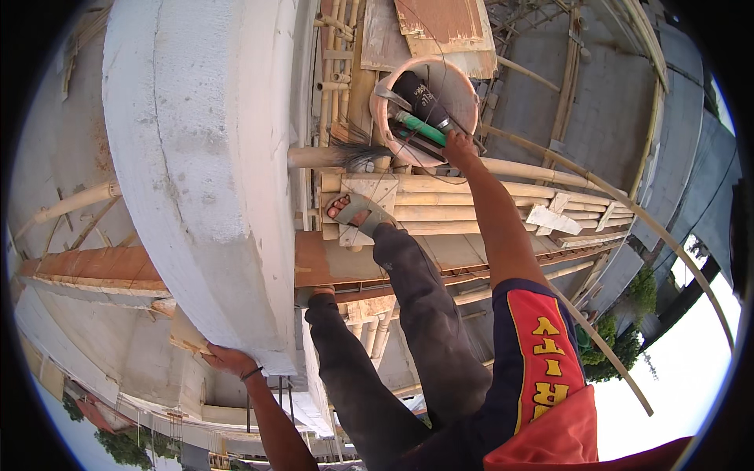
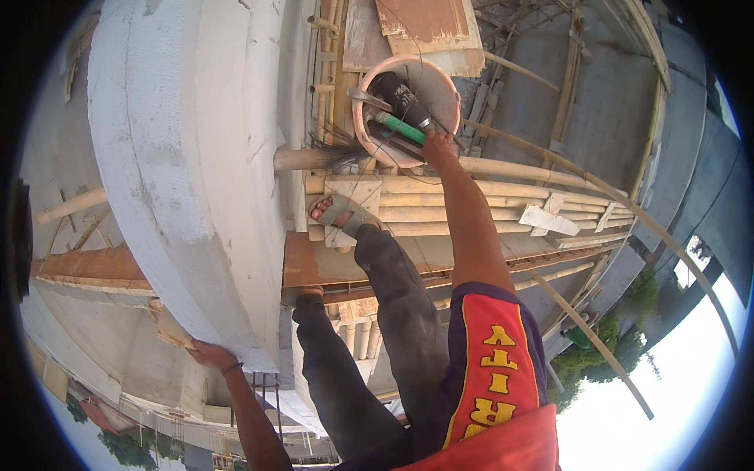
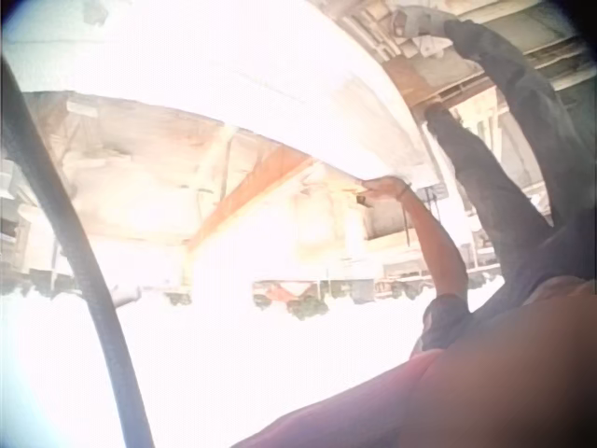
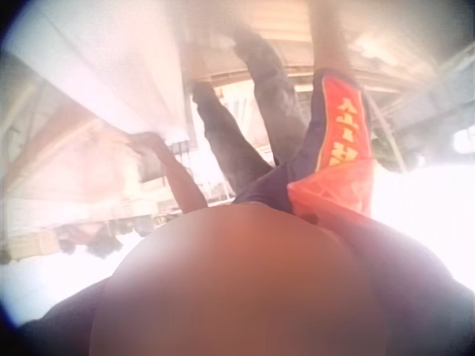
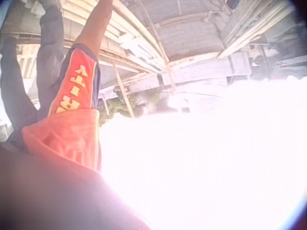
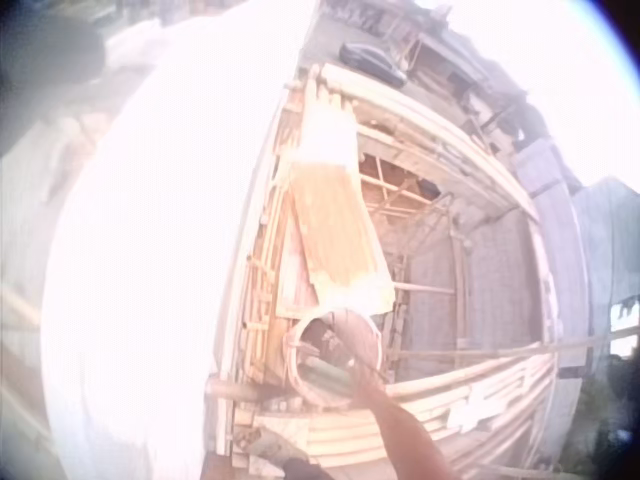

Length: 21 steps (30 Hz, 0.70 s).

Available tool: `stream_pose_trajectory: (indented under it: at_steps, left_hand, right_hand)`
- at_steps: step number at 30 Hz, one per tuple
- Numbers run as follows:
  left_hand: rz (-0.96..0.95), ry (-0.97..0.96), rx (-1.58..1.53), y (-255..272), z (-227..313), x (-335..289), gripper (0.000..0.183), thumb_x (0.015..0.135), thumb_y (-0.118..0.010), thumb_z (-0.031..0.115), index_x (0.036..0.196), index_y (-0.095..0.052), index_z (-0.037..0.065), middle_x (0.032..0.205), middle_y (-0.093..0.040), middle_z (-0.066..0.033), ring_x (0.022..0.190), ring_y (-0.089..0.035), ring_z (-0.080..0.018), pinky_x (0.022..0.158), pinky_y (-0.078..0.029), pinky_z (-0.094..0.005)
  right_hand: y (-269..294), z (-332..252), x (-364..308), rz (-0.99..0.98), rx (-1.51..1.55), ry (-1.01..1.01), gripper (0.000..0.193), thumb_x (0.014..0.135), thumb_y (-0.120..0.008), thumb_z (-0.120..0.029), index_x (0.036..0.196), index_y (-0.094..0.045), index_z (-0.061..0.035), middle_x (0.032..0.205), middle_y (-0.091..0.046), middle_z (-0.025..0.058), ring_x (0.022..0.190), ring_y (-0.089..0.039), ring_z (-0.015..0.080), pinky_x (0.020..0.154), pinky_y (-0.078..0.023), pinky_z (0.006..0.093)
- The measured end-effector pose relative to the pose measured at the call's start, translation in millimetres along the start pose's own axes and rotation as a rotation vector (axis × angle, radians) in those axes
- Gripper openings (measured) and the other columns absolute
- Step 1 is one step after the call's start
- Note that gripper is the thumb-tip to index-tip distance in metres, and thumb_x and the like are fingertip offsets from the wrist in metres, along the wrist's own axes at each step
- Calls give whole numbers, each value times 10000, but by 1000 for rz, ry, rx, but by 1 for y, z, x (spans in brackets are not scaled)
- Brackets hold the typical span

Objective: The person places wooden planks onto a concrete beam supported by bamboo scaffolding, aligns them, and secures them with nails using a hammer. The worker repeatedly picks up planks, positions them, and hammers nails to fasten the formwork.

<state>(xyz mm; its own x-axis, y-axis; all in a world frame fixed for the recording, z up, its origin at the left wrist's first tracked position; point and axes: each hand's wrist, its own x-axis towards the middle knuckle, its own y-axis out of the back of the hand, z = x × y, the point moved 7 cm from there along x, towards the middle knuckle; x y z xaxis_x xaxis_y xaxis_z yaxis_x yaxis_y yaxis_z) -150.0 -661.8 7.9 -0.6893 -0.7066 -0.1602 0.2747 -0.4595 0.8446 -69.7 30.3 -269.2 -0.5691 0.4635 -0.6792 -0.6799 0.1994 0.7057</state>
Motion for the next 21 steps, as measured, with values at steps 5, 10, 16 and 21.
stream_pose_trajectory:
  at_steps: [5,10,16,21]
  left_hand:
    - [-9,-9,42,1,2,-1,506,977,-403,305,1196,-466,-147,1166,-536,-315,1013,-539,-376,907,-427,-437]
    - [-1,-39,145,1,7,-1,517,970,-387,299,1189,-465,-164,1163,-523,-348,1029,-528,-426,910,-414,-465]
    - [0,-85,181,1,5,-2,502,971,-401,291,1168,-460,-167,1131,-531,-344,996,-534,-422,886,-423,-472]
    - [-21,-142,269,0,2,1,506,970,-443,322,1151,-472,-150,1106,-553,-314,946,-566,-363,842,-456,-445]
  right_hand:
    - [33,-13,-5,149,11,7,227,881,-487,-176,1004,-623,-41,1000,-667,186,942,-652,378,834,-532,464]
    - [69,-7,-17,68,183,-39,215,834,-532,-178,865,-673,-19,888,-690,210,876,-690,329,781,-550,429]
    - [68,-3,-57,-249,475,-69,282,824,-577,-243,851,-664,24,856,-681,242,869,-687,352,738,-555,447]
    - [84,-11,-114,-79,340,-98,293,829,-613,-242,900,-615,42,818,-669,257,829,-685,369,695,-546,475]
